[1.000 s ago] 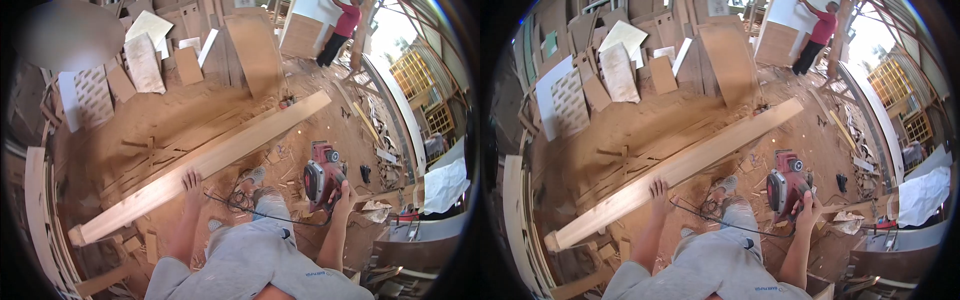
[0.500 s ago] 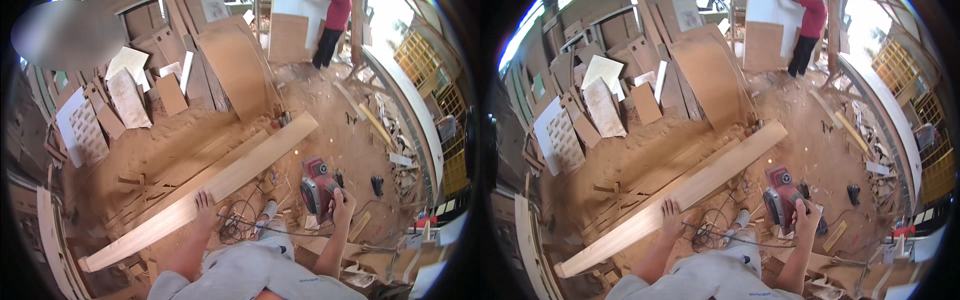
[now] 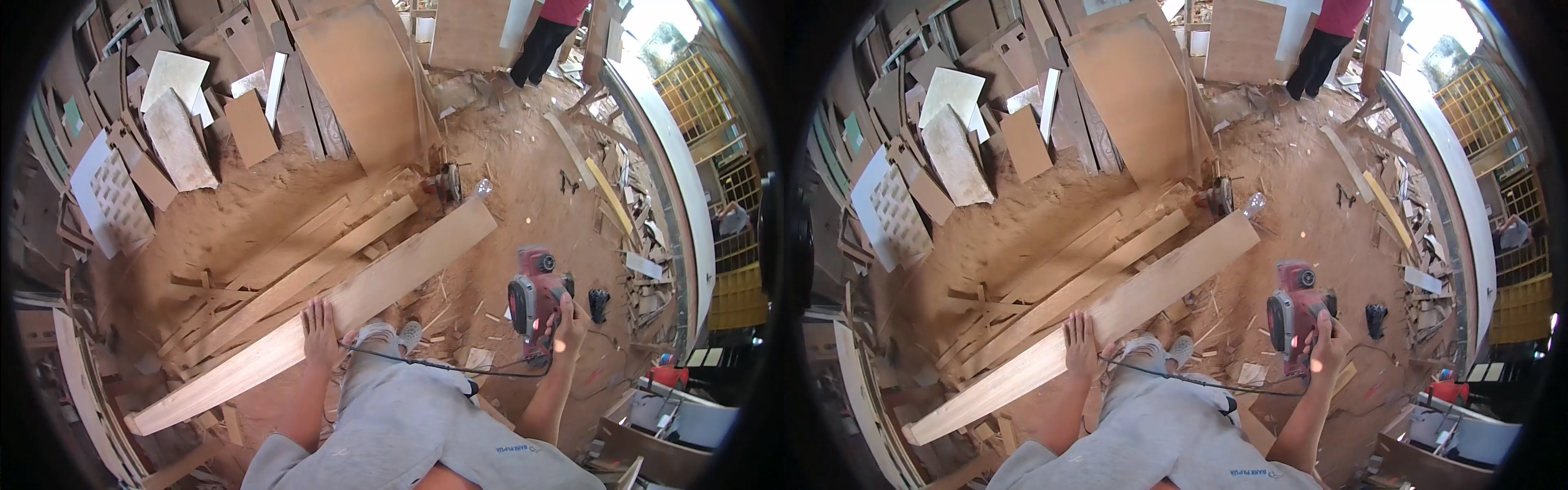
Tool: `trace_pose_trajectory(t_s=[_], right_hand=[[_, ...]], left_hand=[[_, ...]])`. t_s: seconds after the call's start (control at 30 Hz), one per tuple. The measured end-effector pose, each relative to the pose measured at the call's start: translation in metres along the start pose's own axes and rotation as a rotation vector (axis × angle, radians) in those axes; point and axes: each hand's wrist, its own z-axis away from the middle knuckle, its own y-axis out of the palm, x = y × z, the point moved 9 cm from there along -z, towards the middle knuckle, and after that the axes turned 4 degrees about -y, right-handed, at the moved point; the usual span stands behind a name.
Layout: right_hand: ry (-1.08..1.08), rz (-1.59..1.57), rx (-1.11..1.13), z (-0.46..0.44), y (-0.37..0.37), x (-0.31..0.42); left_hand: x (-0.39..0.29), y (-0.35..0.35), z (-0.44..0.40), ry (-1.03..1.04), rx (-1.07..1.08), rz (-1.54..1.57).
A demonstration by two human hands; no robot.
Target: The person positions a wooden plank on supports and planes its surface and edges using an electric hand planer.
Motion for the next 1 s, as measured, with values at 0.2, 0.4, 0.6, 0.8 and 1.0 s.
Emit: trace_pose_trajectory(t_s=[0.2, 0.4, 0.6, 0.8, 1.0], right_hand=[[-0.079, 0.064, 0.141, -0.054, 0.041, 0.031], [-0.068, 0.207, 0.37, -0.124, 0.08, 0.023], [-0.205, 0.298, 0.741, -0.226, 0.107, 0.012], [-0.502, 0.515, 1.125, -0.298, 0.159, 0.045], [-0.705, 0.688, 1.427, -0.323, 0.218, 0.054]], left_hand=[[0.001, 0.005, -0.003, -0.052, 0.017, 0.026], [-0.044, 0.012, -0.043, -0.093, 0.033, 0.118], [-0.128, 0.037, -0.078, -0.199, -0.001, 0.123], [-0.205, 0.061, -0.105, -0.381, -0.015, 0.04], [-0.232, 0.06, -0.092, -0.516, -0.121, 0.083]])
